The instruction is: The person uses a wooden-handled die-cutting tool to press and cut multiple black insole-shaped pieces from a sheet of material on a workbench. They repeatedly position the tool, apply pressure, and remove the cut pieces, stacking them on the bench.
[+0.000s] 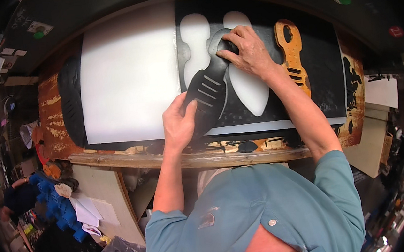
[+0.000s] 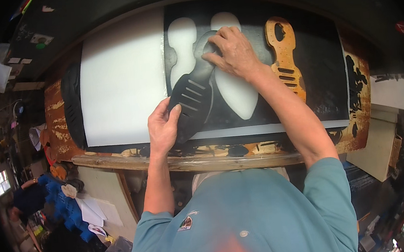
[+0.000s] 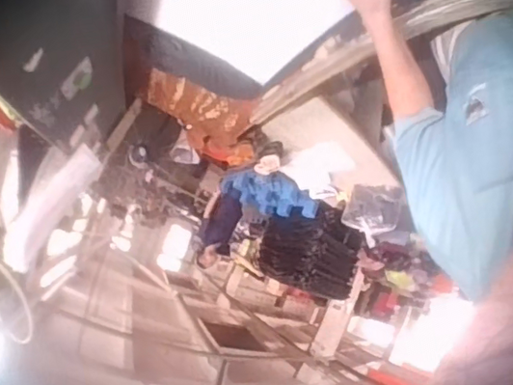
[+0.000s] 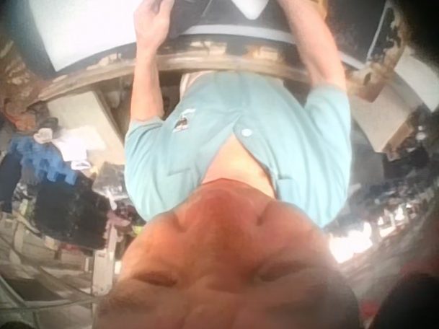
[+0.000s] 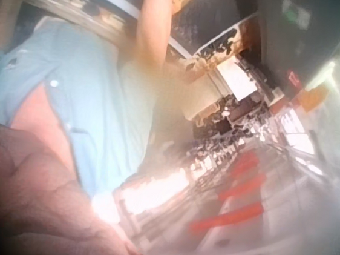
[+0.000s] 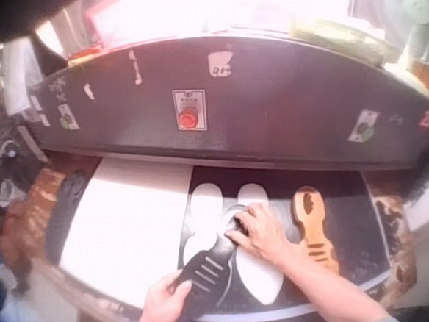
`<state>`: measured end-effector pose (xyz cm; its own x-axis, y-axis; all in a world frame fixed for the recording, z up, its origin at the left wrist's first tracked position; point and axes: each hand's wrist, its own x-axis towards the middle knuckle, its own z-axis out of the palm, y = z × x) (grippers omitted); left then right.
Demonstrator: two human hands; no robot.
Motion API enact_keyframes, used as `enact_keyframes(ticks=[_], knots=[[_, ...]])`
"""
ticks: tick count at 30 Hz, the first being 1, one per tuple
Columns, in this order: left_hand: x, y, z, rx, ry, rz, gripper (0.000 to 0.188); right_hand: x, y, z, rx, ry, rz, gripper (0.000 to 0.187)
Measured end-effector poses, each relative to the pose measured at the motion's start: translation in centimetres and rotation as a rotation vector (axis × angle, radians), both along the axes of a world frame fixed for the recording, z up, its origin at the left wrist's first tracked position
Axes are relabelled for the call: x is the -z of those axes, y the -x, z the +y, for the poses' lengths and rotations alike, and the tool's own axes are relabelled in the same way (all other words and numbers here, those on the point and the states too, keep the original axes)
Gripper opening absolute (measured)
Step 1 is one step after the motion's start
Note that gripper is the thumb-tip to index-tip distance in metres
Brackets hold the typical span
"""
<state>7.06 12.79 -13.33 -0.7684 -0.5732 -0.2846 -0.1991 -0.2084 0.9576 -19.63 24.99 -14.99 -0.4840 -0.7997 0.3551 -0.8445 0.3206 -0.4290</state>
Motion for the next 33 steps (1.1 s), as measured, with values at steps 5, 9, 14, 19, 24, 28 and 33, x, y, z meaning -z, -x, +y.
enact_keyframes(ticks=[5,9,14,19,24,28,33], knots=[[-1.9,1.6,-1.6,0.23,-0.119,-0.027,0.051,0.2,0.0,0.2,0.067,0.071,-0.151,0.062],[-1.7,6.7,-3.9,0.341,-0.177,-0.058,0.076,0.0,0.4,0.3,0.044,0.026,-0.176,0.063],[-0.9,10.1,-5.5,0.45,-0.243,-0.039,0.085,-0.3,0.6,0.7,0.017,0.015,-0.188,0.06],[-0.2,10.5,-5.3,0.39,-0.31,0.053,0.083,-0.9,0.7,0.7,0.0,0.005,-0.287,0.051],[0.3,10.3,-4.5,0.411,-0.384,0.109,0.076,-2.5,0.2,0.8,-0.012,0.131,-0.631,0.045],[-0.9,9.6,-3.7,0.412,-0.276,0.173,0.07,-3.2,-1.7,1.4,0.064,0.217,-1.049,0.037],[-3.8,7.3,-4.1,0.498,-0.17,0.093,0.066,-3.0,-1.7,2.7,0.189,0.721,-1.424,0.031]])
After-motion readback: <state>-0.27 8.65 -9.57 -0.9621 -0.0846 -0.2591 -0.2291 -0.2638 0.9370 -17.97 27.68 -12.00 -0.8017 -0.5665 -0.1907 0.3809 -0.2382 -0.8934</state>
